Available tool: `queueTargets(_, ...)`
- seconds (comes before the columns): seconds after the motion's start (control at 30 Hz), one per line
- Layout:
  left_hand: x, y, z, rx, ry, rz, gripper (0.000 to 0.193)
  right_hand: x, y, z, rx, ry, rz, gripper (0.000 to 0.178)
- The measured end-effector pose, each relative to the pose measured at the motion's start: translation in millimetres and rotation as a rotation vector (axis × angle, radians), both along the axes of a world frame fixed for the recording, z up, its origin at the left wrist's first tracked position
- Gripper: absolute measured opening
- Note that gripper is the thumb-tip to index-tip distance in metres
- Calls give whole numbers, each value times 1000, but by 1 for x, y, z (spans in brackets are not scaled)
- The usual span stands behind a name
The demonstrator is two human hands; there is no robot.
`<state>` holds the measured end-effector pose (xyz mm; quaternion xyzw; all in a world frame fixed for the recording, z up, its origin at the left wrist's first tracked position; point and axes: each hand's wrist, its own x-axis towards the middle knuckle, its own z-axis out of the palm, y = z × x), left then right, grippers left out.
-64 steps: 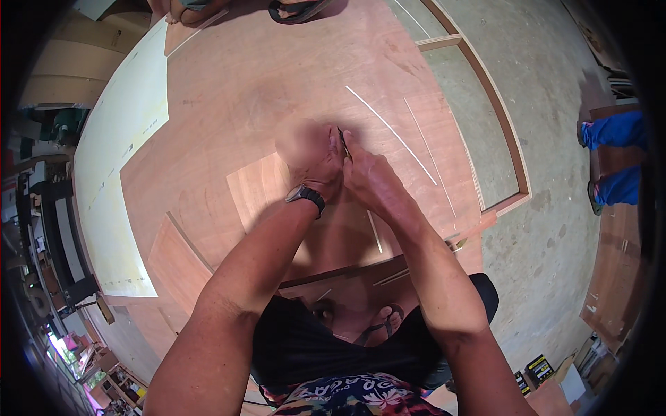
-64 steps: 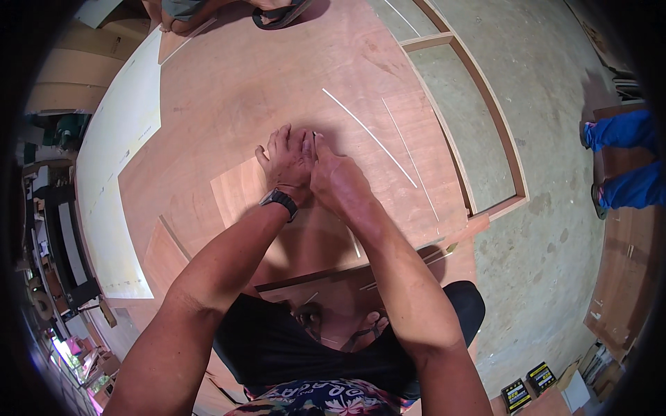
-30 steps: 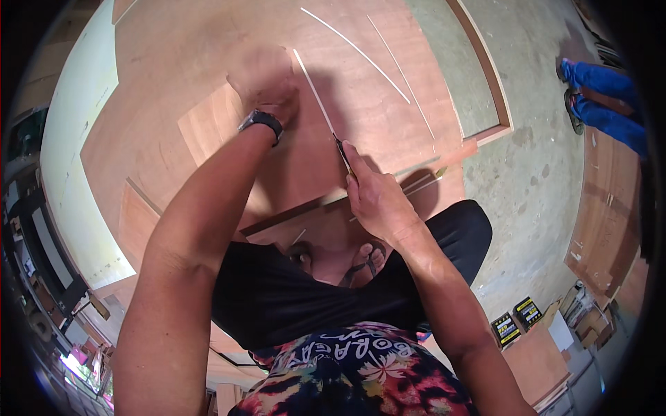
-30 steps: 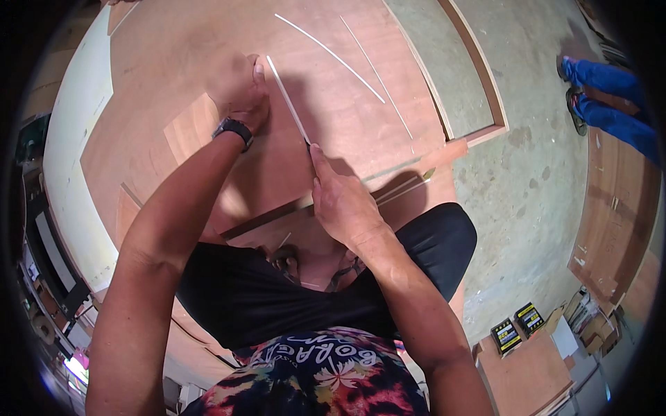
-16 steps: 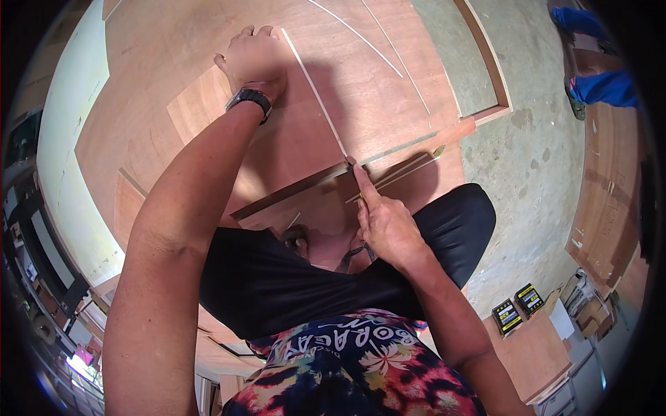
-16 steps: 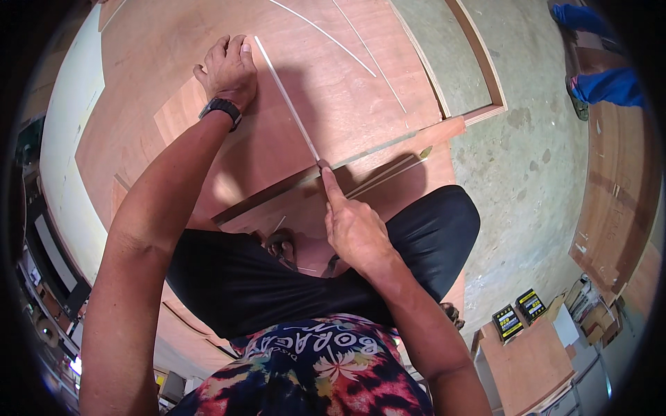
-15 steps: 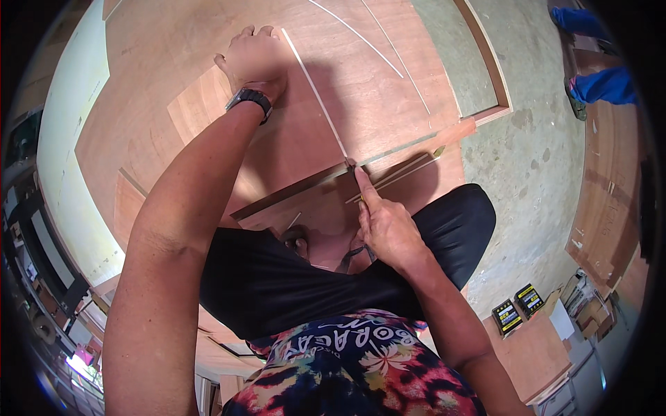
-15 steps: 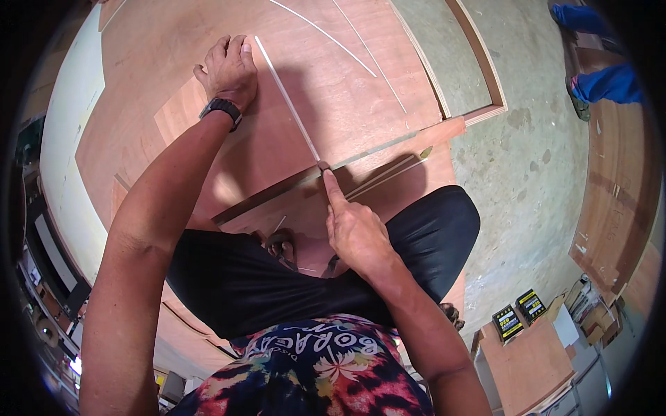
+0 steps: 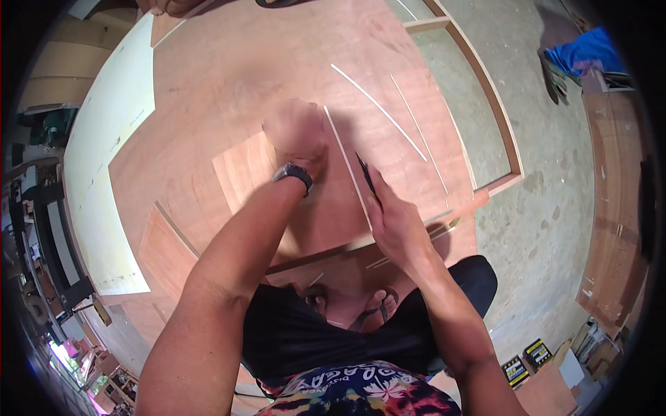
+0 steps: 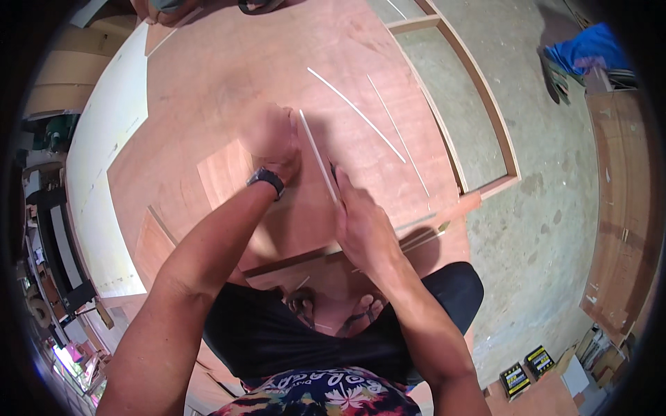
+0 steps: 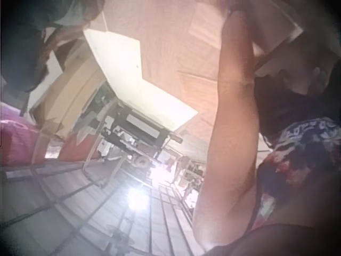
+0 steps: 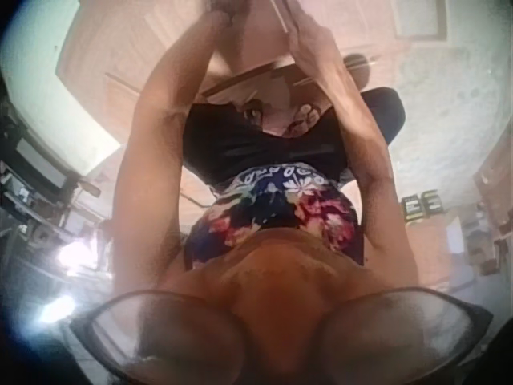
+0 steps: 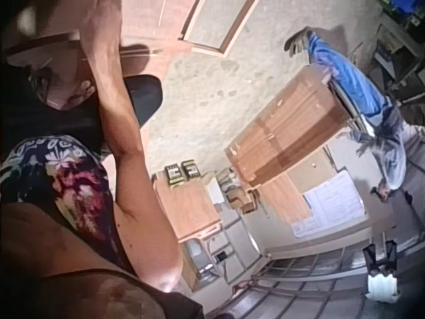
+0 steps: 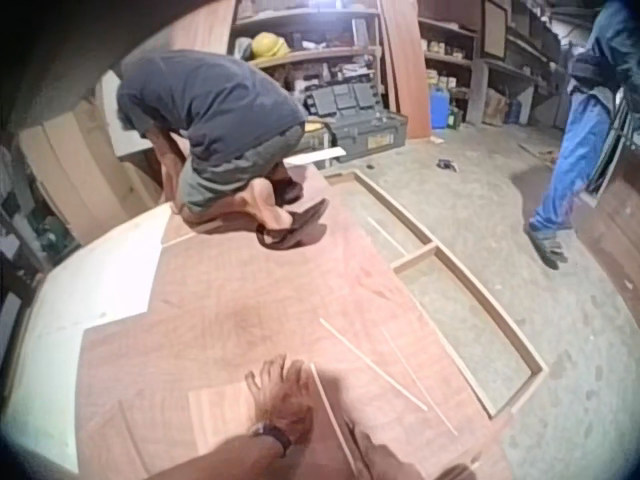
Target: The person cuts sheets of plywood using a utility knife while holding the wood in place by hand on a larger board on the floor.
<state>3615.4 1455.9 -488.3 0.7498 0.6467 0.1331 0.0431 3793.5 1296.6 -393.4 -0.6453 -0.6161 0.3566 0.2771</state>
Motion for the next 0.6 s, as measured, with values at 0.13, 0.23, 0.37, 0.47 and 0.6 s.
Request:
queueTargets(0.13, 0, 1, -3, 6, 7, -2, 35, -22, 66, -26, 28, 119, -15, 56)
queueTargets(0.23, 0, 0, -1, -40, 27, 29, 38, -32, 91, -28, -4, 127, 6, 58)
queueTargets(0.37, 2, -1, 2, -77, 17, 38, 40, -35, 102, -46, 13, 99, 16, 58)
queueTargets(0.47, 1, 0, -1, -56, 4, 29, 40, -35, 104, -56, 122, 43, 54, 58)
queueTargets(0.6, -2, 1, -6, -1, -10, 21, 40, -36, 103, -55, 113, 38, 71, 58)
